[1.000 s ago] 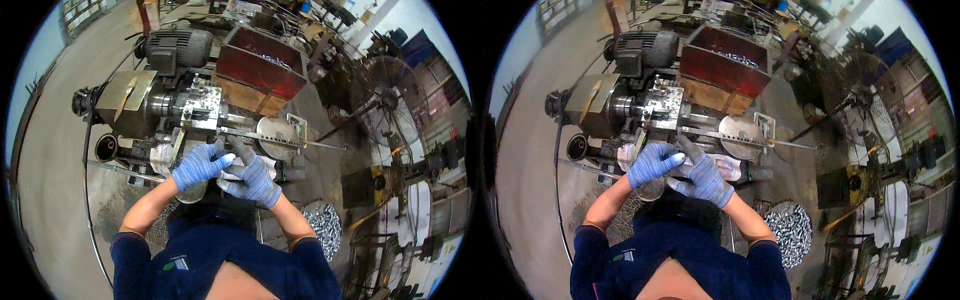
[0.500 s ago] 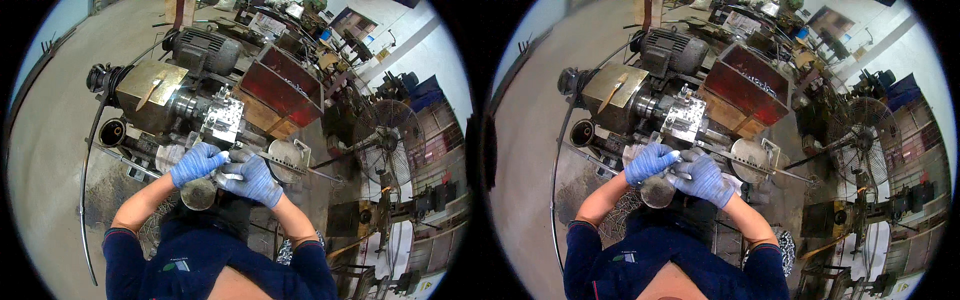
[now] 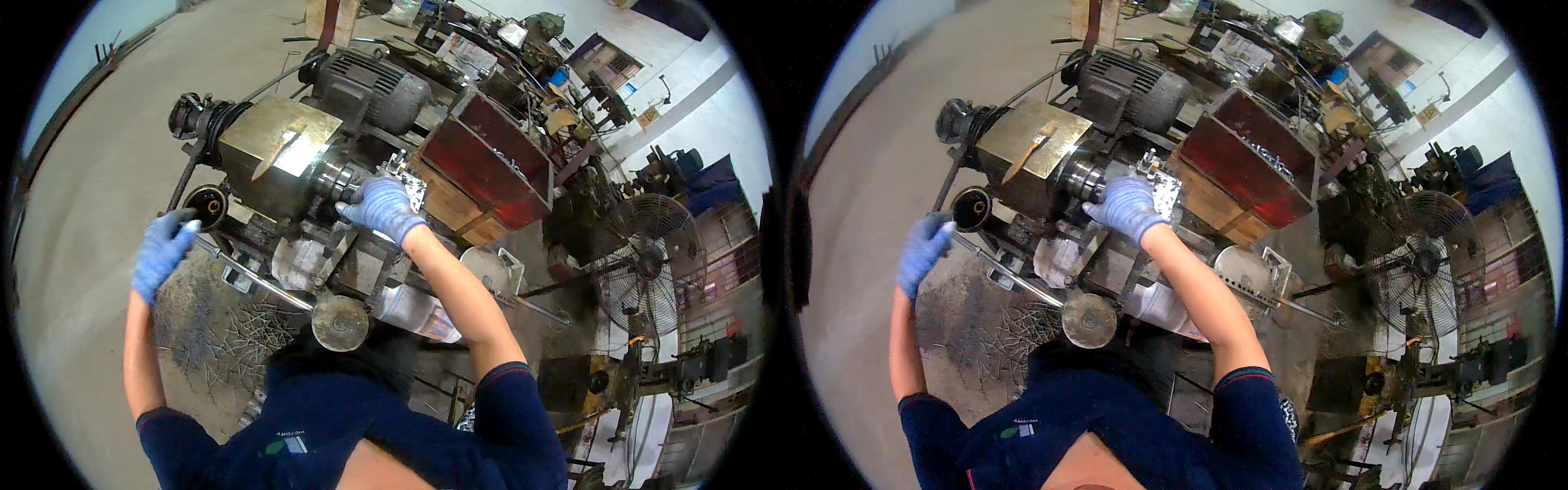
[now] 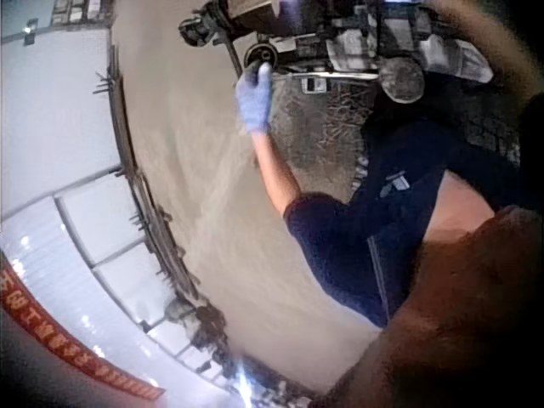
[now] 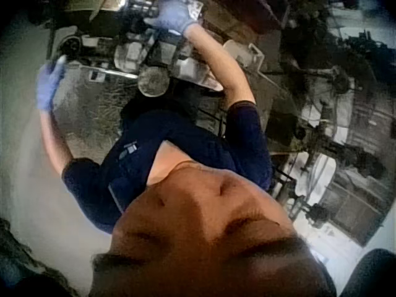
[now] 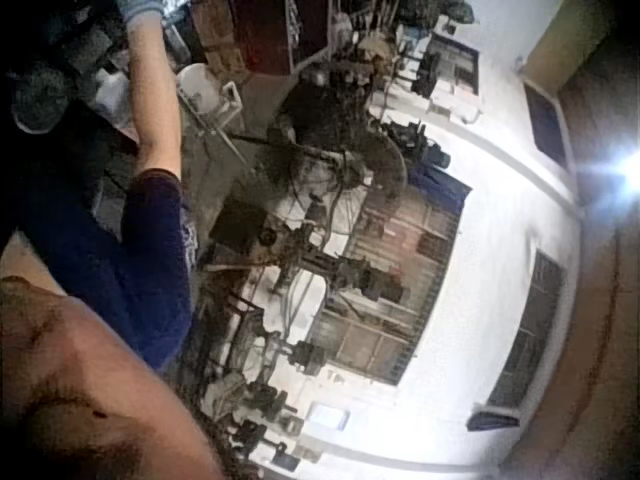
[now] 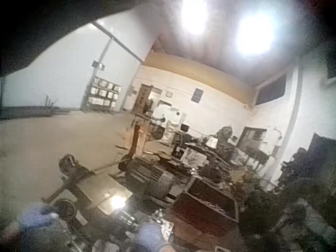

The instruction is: The person operates a manual lathe, using the handles to move the cutting tool against a rotating metal piece and then picking up the finished part and placing it into a pile.

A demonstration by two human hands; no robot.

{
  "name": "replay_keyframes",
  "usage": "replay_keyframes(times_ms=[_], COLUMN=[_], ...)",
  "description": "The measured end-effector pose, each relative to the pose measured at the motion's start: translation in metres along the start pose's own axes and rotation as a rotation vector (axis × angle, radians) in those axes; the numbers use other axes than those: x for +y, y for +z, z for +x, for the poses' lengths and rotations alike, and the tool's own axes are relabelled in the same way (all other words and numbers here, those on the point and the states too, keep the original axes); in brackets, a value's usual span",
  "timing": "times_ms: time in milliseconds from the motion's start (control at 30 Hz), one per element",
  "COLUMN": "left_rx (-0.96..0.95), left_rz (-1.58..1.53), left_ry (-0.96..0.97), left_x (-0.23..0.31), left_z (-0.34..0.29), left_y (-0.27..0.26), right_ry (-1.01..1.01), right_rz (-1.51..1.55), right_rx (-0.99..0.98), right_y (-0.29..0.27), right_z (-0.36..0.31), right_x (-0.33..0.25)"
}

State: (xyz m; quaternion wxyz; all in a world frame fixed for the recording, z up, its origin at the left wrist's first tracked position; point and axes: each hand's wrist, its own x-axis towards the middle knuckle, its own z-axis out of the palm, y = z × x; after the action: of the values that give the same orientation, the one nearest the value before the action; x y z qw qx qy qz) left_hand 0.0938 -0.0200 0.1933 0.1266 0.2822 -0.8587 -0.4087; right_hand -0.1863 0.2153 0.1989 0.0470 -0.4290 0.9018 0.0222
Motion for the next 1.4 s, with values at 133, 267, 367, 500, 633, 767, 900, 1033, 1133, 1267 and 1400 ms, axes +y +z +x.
replay_keyframes(times_ms=[133, 267, 367, 500, 633, 767, 900, 1033, 1133, 1267, 1400], left_rx=[0.343, 0.239, 0.195, 0.226, 0.317, 0.280, 0.389, 0.334, 0.376, 0.913, 0.183], left_rz=[0.592, 0.481, 0.286, 0.538, 0.765, 1.008, 1.263, 1.351, 1.216, 0.564, 0.173], left_ry=[-0.081, -0.367, -0.347, -0.313, -0.262, -0.156, 0.092, 0.033, -0.184, 0.383, -0.030], left_x=[-0.103, -0.165, -0.160, -0.136, -0.152, -0.189, -0.278, -0.275, -0.272, -0.170, -0.298], left_z=[-0.031, -0.061, -0.077, -0.084, -0.071, -0.062, -0.012, 0.010, 0.029, 0.034, 0.057], left_y=[-0.050, -0.056, -0.038, -0.015, -0.005, -0.026, -0.119, -0.133, -0.113, -0.028, 0.140], right_ry=[0.014, -0.003, -0.045, -0.120, -0.143, -0.019, -0.021, 0.000, -0.068, -0.102, -0.115], right_rz=[0.118, 0.240, 0.305, 0.243, 0.198, 0.254, 0.257, 0.364, 0.309, 0.364, 0.419], right_rx=[-0.092, 0.005, -0.046, -0.004, 0.015, -0.074, 0.001, 0.039, 0.015, 0.333, 0.628], right_y=[0.013, 0.028, 0.025, 0.010, 0.008, 0.015, 0.028, 0.019, 0.011, -0.002, 0.007], right_z=[0.025, 0.033, 0.037, 0.038, 0.040, 0.038, 0.040, 0.034, 0.025, -0.016, -0.081], right_x=[0.003, 0.004, 0.003, -0.001, -0.007, -0.007, -0.006, -0.009, -0.004, 0.009, 0.062])
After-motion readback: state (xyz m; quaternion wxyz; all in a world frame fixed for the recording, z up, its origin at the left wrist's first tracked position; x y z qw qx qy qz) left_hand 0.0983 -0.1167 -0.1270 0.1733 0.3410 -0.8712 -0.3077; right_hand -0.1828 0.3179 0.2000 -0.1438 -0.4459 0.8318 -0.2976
